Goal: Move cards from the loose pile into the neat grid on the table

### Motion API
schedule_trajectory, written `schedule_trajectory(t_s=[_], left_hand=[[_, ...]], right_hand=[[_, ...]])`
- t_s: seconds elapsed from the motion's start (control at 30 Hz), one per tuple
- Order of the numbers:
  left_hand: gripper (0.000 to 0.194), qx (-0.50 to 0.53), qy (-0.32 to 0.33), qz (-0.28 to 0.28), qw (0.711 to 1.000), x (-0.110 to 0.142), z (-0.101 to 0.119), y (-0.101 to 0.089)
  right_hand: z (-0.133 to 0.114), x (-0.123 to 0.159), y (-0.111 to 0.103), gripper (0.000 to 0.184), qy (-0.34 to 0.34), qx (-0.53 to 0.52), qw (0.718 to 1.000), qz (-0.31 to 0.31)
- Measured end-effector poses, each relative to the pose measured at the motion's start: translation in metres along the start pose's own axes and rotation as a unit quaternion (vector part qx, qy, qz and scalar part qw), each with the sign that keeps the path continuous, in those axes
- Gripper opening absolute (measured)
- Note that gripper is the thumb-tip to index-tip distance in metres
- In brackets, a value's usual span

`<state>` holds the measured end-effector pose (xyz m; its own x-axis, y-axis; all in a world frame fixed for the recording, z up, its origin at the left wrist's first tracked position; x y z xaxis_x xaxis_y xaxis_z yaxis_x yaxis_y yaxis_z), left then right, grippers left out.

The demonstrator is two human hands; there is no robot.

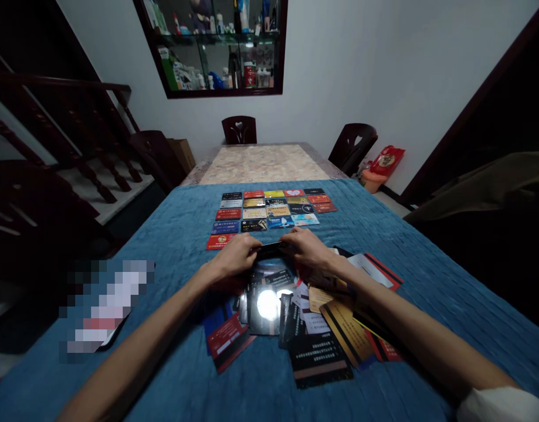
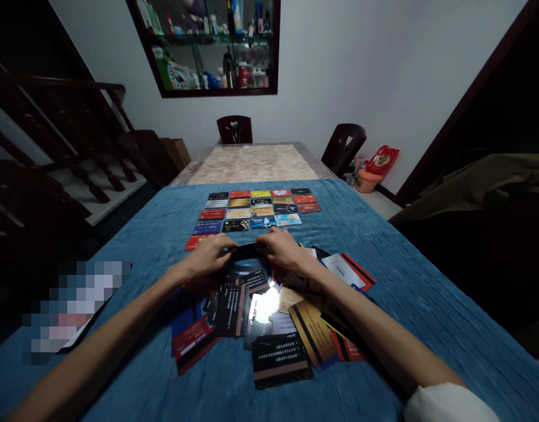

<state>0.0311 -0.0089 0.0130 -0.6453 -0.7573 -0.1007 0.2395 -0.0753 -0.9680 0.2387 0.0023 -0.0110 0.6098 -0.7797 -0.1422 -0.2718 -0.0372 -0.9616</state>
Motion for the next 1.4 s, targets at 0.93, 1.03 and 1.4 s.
schedule_trajectory(t_s=[0.93, 1.03, 1.4], left_hand=[[0.034, -0.060, -0.079, 0.058, 0.993, 0.004, 0.006, 0.021], [0.034, -0.059, -0.078, 0.055, 0.994, 0.005, 0.007, 0.022], [0.039, -0.043, -0.100, 0.055, 0.993, 0.006, 0.008, 0.026]], right_hand=[[-0.020, 0.001, 0.007, 0.039, 0.097, 0.085, 0.992, -0.001], [-0.019, 0.002, 0.007, 0.042, 0.088, 0.074, 0.993, 0.007], [-0.019, 0.003, 0.010, 0.048, 0.078, 0.027, 0.997, 0.000]])
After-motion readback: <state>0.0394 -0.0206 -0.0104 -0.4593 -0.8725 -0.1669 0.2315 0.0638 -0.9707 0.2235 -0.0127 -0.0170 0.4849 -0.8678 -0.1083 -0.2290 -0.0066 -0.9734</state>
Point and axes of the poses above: each hand's wrist, its own x-axis away from the middle knuckle, its own y-axis out of the palm, z = x × y, the point moved 2 cm from there along -x, towards the middle knuckle, and after that the axes turned 2 degrees about -z, right-handed, at the moved point
